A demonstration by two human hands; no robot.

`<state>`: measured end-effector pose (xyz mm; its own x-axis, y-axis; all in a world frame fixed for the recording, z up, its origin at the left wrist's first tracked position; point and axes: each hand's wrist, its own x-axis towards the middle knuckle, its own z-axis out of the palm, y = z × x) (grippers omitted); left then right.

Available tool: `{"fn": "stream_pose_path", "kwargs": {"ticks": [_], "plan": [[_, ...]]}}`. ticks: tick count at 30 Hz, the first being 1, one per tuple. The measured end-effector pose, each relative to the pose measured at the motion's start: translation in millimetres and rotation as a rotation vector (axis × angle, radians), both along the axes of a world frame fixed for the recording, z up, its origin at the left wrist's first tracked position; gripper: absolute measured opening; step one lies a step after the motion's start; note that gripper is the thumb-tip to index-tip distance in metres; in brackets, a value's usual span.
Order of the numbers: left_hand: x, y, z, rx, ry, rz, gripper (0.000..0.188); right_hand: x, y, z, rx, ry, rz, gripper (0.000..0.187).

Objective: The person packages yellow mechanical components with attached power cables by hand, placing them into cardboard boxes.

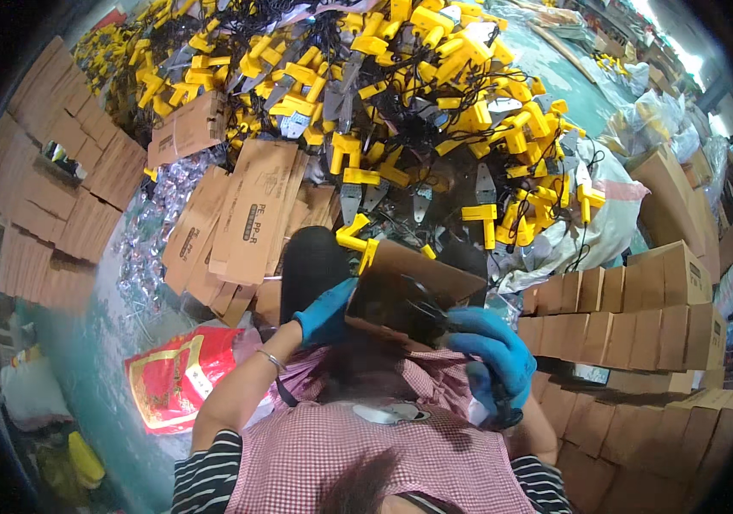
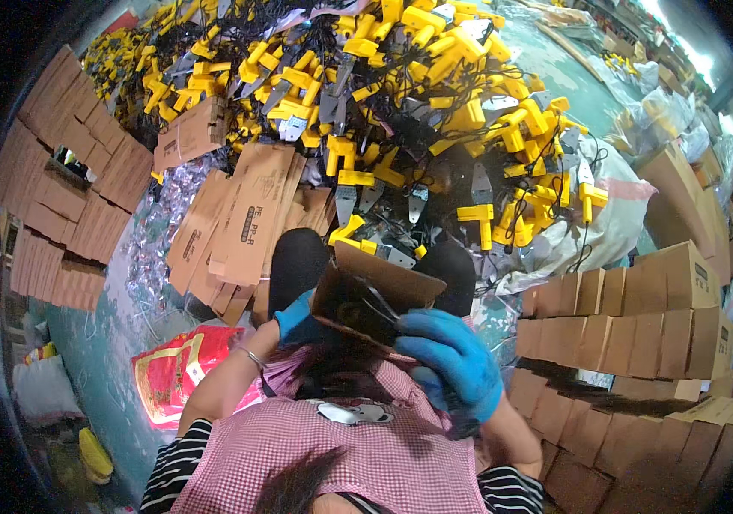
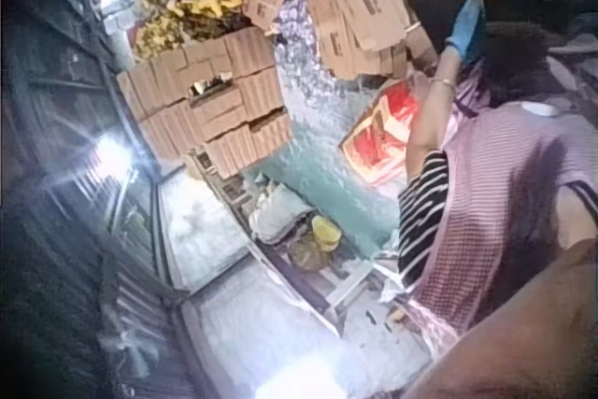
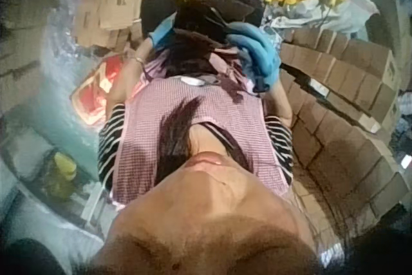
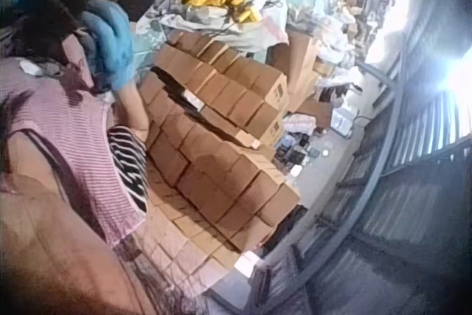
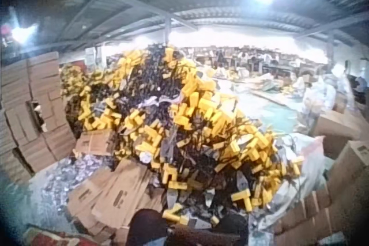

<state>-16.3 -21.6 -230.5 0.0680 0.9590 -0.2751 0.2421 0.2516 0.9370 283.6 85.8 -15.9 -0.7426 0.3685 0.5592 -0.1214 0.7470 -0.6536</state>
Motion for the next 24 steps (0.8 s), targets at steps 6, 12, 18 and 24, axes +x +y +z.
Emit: {"fn": "stream_pose_path", "kwargs": {"ticks": [6, 12, 18, 24], "plan": [[19, 14, 1, -0.257, -0.395, 0.078, 0.089, -59, 27, 17, 0.363, -0.329, 0.095, 0.025], [41, 15, 180, 1.13, 0.673, -0.01, 0.037, -54, 11, -17, 0.227, -0.628, 0.037, 0.02], [37, 56, 196, 1.102, 0.721, -0.02, 0.032, -50, -19, 2, -0.248, -0.286, -0.406, 0.066], [28, 52, 215, 0.761, 1.11, -0.322, 0.052, -46, -13, -16, 0.424, -0.73, -0.322, 0.049]]}}
